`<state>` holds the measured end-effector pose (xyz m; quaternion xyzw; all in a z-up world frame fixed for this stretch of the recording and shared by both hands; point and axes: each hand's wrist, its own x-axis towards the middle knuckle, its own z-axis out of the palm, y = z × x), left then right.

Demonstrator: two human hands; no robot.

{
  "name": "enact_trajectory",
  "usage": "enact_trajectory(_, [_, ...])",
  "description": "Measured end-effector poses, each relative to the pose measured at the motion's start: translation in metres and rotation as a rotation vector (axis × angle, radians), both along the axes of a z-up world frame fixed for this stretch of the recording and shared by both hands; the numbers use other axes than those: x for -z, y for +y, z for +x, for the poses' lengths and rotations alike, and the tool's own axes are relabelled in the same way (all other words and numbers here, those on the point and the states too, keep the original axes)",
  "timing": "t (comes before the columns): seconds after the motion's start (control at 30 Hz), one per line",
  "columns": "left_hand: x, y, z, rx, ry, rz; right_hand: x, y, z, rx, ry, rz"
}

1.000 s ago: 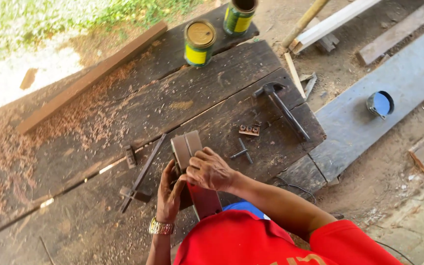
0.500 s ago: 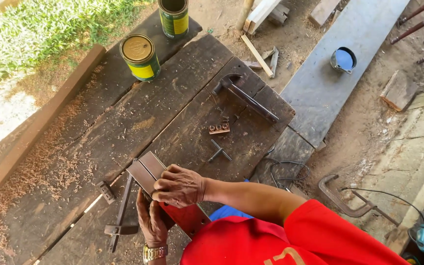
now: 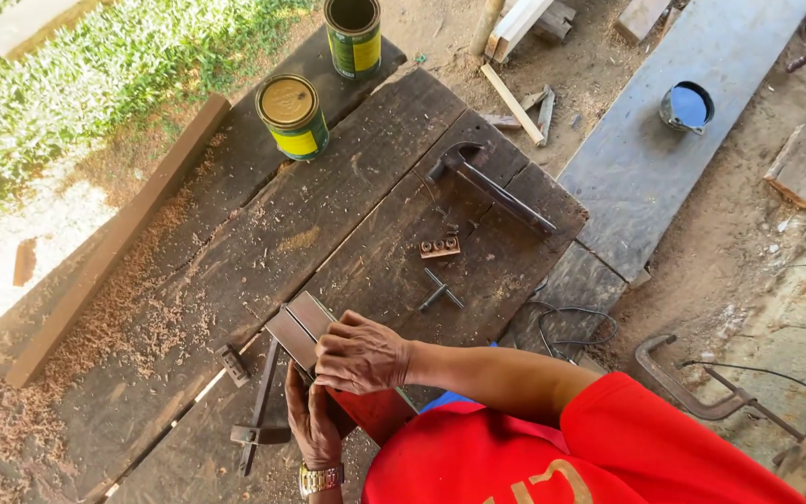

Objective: Adjusting the blades and screws on an electric woodworking planer.

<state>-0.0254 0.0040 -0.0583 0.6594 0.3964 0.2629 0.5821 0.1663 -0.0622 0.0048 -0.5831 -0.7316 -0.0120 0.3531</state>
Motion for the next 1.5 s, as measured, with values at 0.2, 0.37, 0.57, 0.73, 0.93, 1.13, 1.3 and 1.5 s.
enact_trajectory(0.2, [-0.001,-0.001,-0.002,-0.01,0.017,-0.006,0.0,0.0,0.0,0.013,0.042,-0.036])
enact_trajectory(0.37, [-0.001,-0.001,-0.002,0.009,0.03,0.047,0.004,-0.001,-0.002,0.031,-0.032,0.045])
enact_trajectory(0.57, [-0.004,-0.001,-0.002,-0.001,0.052,0.059,-0.003,-0.002,-0.002,0.007,0.081,0.031])
enact_trajectory(0.73, [-0.018,-0.004,0.004,-0.02,0.054,0.0,0.012,-0.001,-0.008,0.088,0.051,-0.013])
enact_trajectory(0.93, [-0.013,-0.003,0.002,-0.015,0.048,0.007,0.005,-0.004,-0.005,0.05,-0.018,0.066])
enact_trajectory(1.13, [-0.003,-0.003,-0.002,-0.022,0.068,-0.013,-0.001,-0.003,-0.005,0.054,0.145,0.033])
enact_trajectory(1.3, [-0.018,-0.009,0.007,-0.017,-0.087,-0.053,0.008,-0.004,-0.005,0.066,0.031,0.034])
enact_trajectory(1.5, [-0.004,-0.007,0.001,-0.028,-0.107,-0.087,0.004,-0.004,-0.005,0.032,0.091,0.038])
